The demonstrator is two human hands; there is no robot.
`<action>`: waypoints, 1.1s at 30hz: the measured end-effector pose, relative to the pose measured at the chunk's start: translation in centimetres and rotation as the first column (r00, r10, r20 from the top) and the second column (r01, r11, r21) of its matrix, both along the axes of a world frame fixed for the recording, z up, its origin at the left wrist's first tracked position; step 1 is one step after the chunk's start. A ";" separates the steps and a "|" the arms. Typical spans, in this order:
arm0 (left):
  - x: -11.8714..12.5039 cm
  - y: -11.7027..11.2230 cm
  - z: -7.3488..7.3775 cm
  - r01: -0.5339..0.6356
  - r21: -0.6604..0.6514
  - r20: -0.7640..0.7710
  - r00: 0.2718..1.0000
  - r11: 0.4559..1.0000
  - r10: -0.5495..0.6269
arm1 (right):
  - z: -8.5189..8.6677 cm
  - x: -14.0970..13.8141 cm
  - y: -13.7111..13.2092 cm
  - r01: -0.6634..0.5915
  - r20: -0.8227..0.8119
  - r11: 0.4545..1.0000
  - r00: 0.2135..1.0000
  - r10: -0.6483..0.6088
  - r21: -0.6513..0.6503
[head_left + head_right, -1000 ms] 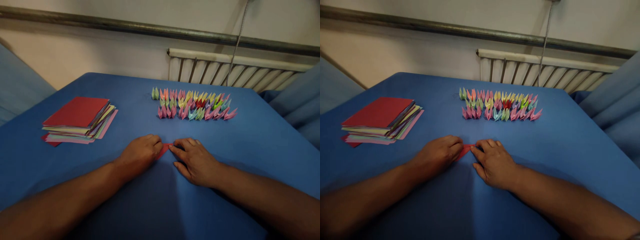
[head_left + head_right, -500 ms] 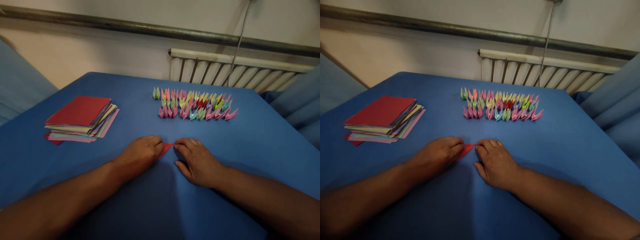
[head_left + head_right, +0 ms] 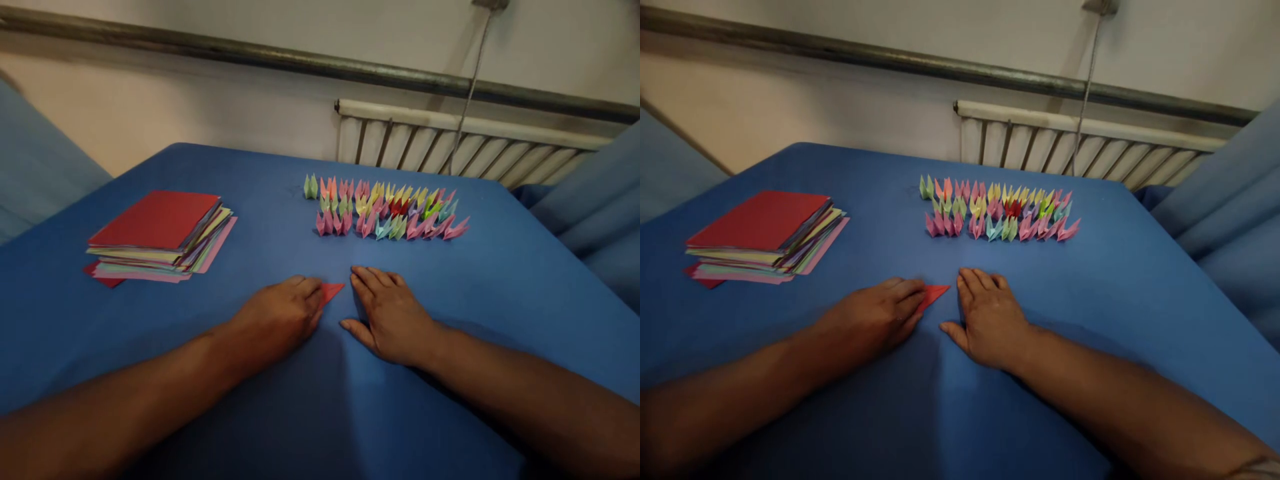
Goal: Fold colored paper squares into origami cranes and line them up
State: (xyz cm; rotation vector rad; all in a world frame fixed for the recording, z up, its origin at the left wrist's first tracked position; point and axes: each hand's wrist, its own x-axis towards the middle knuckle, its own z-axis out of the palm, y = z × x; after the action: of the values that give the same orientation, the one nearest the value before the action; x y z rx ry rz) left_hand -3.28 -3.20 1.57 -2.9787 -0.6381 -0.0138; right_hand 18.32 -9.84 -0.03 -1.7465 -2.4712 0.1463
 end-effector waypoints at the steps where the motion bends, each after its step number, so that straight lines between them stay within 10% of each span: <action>1: -0.1 -0.1 -0.1 0.000 0.002 0.008 1.000 1.000 0.000 | -0.2 0.0 0.0 0.010 -0.005 1.000 1.000 -0.010 0.007; 8: -0.6 0.2 -0.3 0.010 -0.055 0.056 0.998 0.998 -0.007 | -0.2 -0.1 0.8 -0.239 -0.101 0.970 0.967 0.235 -0.029; 25: -3.4 3.4 0.0 0.053 -0.405 0.270 0.961 0.913 0.064 | -0.1 -4.8 1.8 -0.113 -0.258 0.991 0.957 0.130 0.078; 33: -5.9 3.8 1.4 0.011 -0.394 0.107 0.994 0.919 0.034 | -1.1 -4.7 -0.7 -0.014 -0.140 0.997 0.990 0.025 0.074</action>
State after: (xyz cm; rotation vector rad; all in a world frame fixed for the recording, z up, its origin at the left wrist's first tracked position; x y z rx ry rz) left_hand -9.18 0.61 3.02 -3.3830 -0.7514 -0.0585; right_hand 13.65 -10.53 -1.17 -1.6245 -2.3634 0.1723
